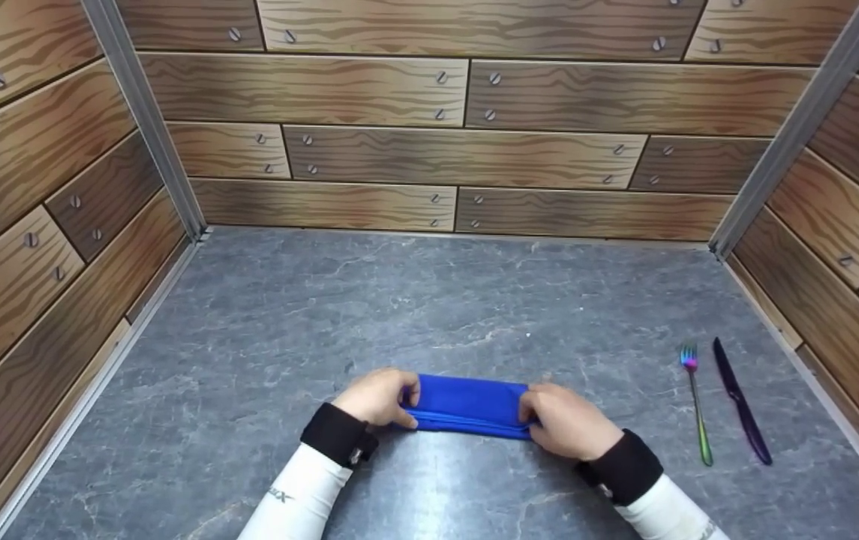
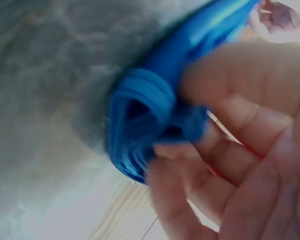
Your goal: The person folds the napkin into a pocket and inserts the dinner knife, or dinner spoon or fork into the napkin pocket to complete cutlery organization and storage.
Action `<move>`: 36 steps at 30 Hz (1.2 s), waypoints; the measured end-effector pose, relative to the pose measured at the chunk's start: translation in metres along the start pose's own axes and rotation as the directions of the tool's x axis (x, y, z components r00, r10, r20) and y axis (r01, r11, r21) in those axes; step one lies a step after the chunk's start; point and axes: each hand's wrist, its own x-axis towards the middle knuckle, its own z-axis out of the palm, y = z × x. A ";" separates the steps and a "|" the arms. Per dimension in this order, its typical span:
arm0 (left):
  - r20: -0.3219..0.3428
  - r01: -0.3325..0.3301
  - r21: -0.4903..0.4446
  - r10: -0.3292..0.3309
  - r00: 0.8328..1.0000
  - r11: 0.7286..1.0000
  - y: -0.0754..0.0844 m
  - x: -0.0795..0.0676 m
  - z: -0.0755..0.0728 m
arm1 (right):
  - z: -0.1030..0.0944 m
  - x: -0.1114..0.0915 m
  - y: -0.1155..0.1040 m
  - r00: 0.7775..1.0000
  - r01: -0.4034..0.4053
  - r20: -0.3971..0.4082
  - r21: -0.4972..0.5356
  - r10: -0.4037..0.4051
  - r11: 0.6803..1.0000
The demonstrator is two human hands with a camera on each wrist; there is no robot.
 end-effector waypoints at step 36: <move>-0.374 0.051 0.227 0.039 0.926 0.972 0.014 0.007 0.021 | -0.016 -0.002 0.015 0.978 -0.207 0.018 -0.059 0.209 0.976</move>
